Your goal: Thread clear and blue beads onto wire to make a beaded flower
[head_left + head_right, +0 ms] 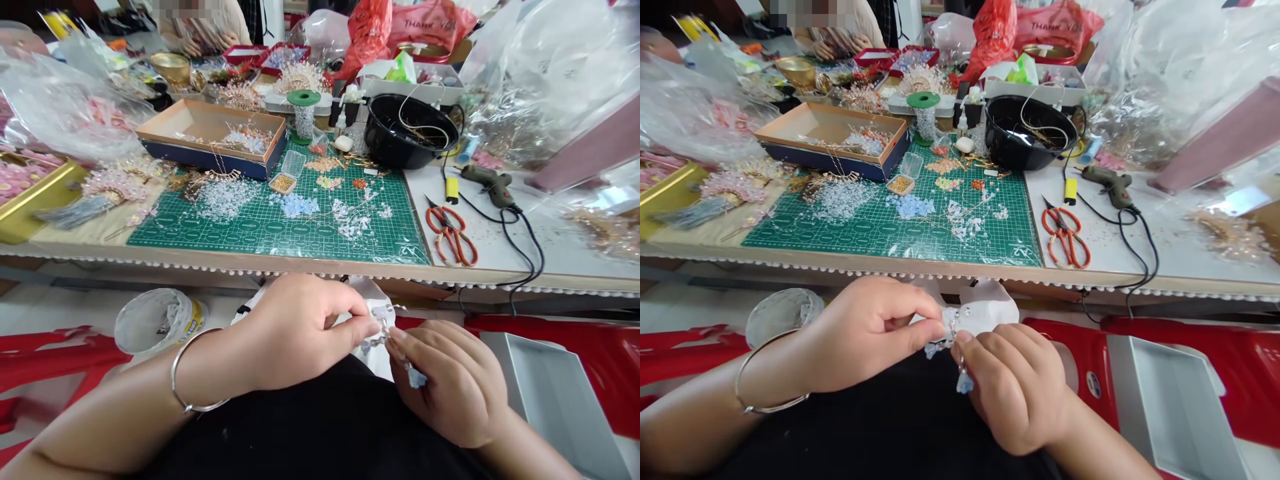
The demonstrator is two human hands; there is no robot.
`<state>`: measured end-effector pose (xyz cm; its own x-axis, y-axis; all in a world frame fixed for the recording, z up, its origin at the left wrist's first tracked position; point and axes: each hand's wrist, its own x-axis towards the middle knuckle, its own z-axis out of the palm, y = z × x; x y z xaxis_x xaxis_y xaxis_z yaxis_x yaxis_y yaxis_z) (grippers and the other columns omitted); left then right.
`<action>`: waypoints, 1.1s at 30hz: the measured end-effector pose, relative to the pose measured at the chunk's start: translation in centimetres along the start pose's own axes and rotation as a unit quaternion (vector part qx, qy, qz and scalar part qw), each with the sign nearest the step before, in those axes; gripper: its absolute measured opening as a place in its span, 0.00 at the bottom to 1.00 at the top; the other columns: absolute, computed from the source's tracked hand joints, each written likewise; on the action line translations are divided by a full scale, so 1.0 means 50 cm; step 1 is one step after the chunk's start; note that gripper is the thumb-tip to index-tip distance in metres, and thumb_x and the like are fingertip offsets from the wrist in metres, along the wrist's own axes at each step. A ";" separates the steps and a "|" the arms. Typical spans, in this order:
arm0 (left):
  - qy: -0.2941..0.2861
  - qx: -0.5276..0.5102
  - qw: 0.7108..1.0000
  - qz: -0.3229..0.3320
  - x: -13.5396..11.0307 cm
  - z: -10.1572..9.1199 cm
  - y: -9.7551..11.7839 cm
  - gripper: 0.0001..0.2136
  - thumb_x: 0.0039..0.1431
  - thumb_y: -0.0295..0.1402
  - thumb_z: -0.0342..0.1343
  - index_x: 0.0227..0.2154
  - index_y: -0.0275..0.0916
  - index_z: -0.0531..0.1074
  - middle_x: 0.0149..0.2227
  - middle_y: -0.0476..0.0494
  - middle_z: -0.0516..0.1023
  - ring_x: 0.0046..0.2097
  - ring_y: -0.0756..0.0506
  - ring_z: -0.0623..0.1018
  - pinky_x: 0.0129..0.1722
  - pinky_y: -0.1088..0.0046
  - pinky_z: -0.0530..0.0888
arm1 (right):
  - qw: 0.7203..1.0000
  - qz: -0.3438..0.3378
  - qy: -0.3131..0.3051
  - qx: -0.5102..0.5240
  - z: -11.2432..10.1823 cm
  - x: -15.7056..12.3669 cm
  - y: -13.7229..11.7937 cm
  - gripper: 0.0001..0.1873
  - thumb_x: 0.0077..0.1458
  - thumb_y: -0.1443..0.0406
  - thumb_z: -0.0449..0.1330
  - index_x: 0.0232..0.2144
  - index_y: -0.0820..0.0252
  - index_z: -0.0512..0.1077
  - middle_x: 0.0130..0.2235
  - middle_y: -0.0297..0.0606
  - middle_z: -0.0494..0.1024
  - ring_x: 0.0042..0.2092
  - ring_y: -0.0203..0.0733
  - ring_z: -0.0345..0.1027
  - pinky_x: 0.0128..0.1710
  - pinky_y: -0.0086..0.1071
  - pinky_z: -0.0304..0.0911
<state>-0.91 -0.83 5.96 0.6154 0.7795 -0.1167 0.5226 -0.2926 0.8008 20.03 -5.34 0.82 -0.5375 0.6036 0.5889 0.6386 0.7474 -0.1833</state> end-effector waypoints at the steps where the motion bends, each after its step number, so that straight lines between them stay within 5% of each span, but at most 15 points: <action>1: -0.028 -0.049 0.998 -0.024 0.003 0.001 0.001 0.15 0.62 0.40 0.49 0.27 0.38 0.74 0.23 0.51 0.71 0.26 0.52 0.66 0.26 0.76 0.60 | 1.000 0.009 0.001 0.003 -0.001 0.002 -0.002 0.12 0.52 0.72 0.57 0.41 0.62 0.68 0.22 0.38 0.76 0.21 0.41 0.67 0.20 0.35 0.63; 5: -0.087 -0.278 0.955 -0.064 0.017 0.019 -0.002 0.10 0.60 0.34 0.51 0.31 0.35 0.75 0.30 0.48 0.75 0.33 0.50 0.70 0.35 0.77 0.66 | 0.999 0.032 0.014 0.024 -0.003 0.013 -0.005 0.10 0.52 0.73 0.55 0.38 0.60 0.70 0.22 0.36 0.76 0.20 0.39 0.66 0.19 0.33 0.63; 9: -0.048 -0.404 0.912 -0.058 0.023 0.039 -0.012 0.06 0.58 0.30 0.54 0.31 0.34 0.74 0.32 0.47 0.76 0.35 0.50 0.72 0.37 0.76 0.67 | 0.987 0.120 0.011 0.106 0.001 0.028 -0.012 0.08 0.53 0.73 0.55 0.28 0.58 0.71 0.18 0.31 0.70 0.17 0.34 0.62 0.17 0.29 0.59; 16: 0.024 -0.326 0.943 -0.069 0.013 0.041 -0.013 0.07 0.57 0.33 0.55 0.31 0.35 0.74 0.27 0.48 0.71 0.29 0.52 0.66 0.28 0.77 0.62 | 0.954 0.254 0.085 0.132 0.011 0.023 -0.037 0.04 0.55 0.69 0.59 0.35 0.56 0.69 0.26 0.34 0.76 0.25 0.37 0.70 0.23 0.29 0.65; 20: 0.021 -0.309 0.947 -0.083 0.011 0.041 -0.018 0.11 0.56 0.39 0.57 0.29 0.35 0.73 0.24 0.51 0.65 0.25 0.53 0.61 0.23 0.77 0.56 | 0.927 0.316 0.038 0.197 0.002 0.026 -0.040 0.03 0.56 0.69 0.57 0.34 0.55 0.69 0.22 0.29 0.71 0.18 0.32 0.63 0.16 0.25 0.59; 29: -0.067 -0.452 0.884 -0.097 0.023 0.052 -0.022 0.09 0.51 0.35 0.60 0.25 0.34 0.68 0.23 0.53 0.65 0.26 0.54 0.61 0.28 0.78 0.59 | 0.948 0.218 0.076 0.217 0.014 0.015 -0.039 0.09 0.54 0.73 0.57 0.36 0.57 0.68 0.28 0.33 0.76 0.25 0.35 0.71 0.24 0.28 0.66; 31: -0.097 -0.445 0.886 -0.091 0.023 0.055 -0.021 0.09 0.54 0.34 0.57 0.24 0.35 0.66 0.23 0.53 0.64 0.25 0.54 0.60 0.27 0.77 0.59 | 0.954 0.201 0.077 0.211 0.016 0.017 -0.037 0.10 0.54 0.74 0.56 0.37 0.56 0.67 0.26 0.33 0.76 0.26 0.37 0.71 0.24 0.29 0.67; 33: -0.112 -0.377 0.917 -0.075 0.018 0.056 -0.020 0.10 0.58 0.36 0.52 0.25 0.36 0.66 0.24 0.52 0.65 0.27 0.53 0.61 0.29 0.77 0.61 | 0.962 0.190 0.083 0.177 0.017 0.020 -0.033 0.10 0.54 0.74 0.56 0.38 0.56 0.66 0.25 0.33 0.76 0.26 0.38 0.71 0.25 0.31 0.67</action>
<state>0.79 -1.38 3.38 0.7196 0.6225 -0.3078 0.1068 0.3389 0.9348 17.98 -5.71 1.05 -0.1879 0.8216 0.5382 0.5289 0.5463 -0.6494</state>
